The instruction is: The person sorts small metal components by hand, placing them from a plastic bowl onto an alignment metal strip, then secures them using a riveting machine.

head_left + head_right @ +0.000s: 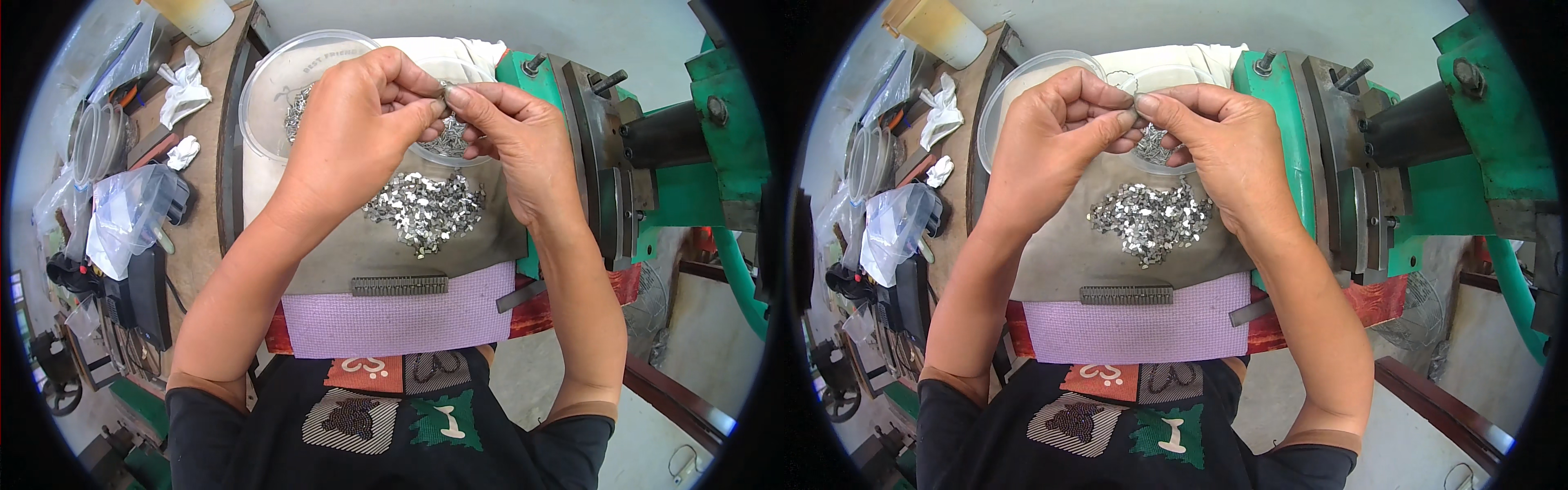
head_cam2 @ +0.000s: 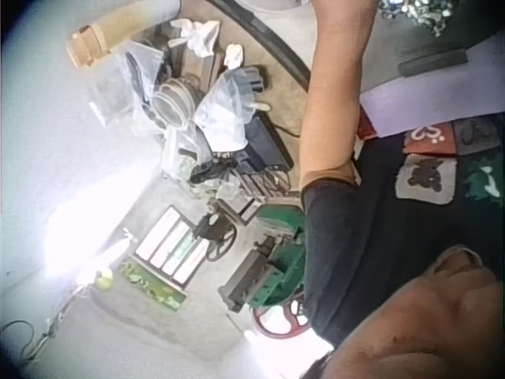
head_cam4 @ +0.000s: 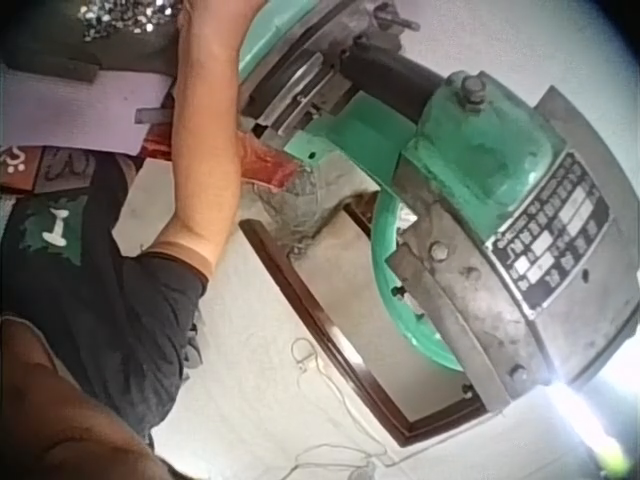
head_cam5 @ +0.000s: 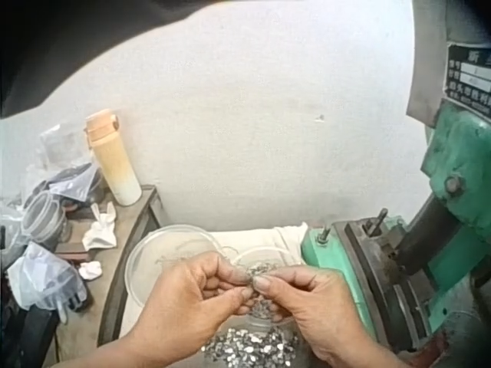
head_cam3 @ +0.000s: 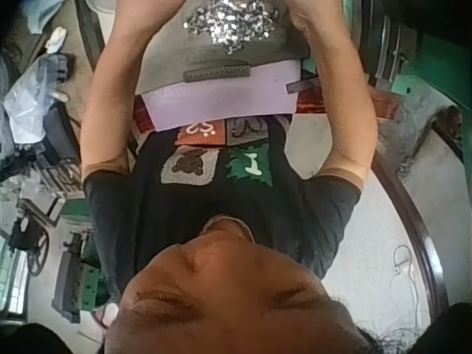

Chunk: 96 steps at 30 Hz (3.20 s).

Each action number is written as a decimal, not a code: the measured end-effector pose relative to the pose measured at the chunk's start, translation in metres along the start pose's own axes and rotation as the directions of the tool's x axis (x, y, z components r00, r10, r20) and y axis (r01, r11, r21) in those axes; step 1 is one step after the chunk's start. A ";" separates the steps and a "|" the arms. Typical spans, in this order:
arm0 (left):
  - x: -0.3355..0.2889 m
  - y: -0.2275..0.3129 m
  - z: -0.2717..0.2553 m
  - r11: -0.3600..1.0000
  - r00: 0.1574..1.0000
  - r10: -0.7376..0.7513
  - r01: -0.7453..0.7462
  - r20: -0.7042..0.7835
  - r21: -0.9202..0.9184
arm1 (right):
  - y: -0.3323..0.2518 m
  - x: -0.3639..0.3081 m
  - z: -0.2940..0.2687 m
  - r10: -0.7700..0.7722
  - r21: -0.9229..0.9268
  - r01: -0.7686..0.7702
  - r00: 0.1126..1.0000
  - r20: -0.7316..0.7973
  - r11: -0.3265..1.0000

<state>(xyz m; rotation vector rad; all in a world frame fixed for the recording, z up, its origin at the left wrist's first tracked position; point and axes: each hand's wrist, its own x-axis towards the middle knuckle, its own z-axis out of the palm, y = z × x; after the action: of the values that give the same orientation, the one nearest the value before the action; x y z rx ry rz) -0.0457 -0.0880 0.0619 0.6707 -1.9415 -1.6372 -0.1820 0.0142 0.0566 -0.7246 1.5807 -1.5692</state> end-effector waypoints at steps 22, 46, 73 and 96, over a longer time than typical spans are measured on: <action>-0.136 -0.018 -0.043 0.921 0.996 -0.022 0.053 -0.086 0.385 | 0.027 -0.103 -0.015 -0.287 -0.716 0.337 0.938 0.197 0.611; -0.163 -0.051 -0.027 0.834 1.000 0.007 0.002 -0.013 0.551 | 0.048 -0.112 -0.011 -0.088 -0.712 0.186 0.981 0.172 0.677; -0.161 -0.044 0.001 0.422 0.874 0.236 -0.487 0.425 0.765 | 0.045 -0.107 -0.011 -0.074 -0.719 0.197 0.977 0.199 0.666; -0.168 -0.051 -0.024 0.757 0.999 0.051 -0.049 0.016 0.652 | 0.043 -0.104 -0.004 -0.017 -0.778 0.222 0.965 0.262 0.587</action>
<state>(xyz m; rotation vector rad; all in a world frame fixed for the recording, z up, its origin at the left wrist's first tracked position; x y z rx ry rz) 0.0983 -0.0020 0.0034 0.8567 -2.5171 -0.8783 -0.1246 0.1065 0.0276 -1.4713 2.0828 -0.7099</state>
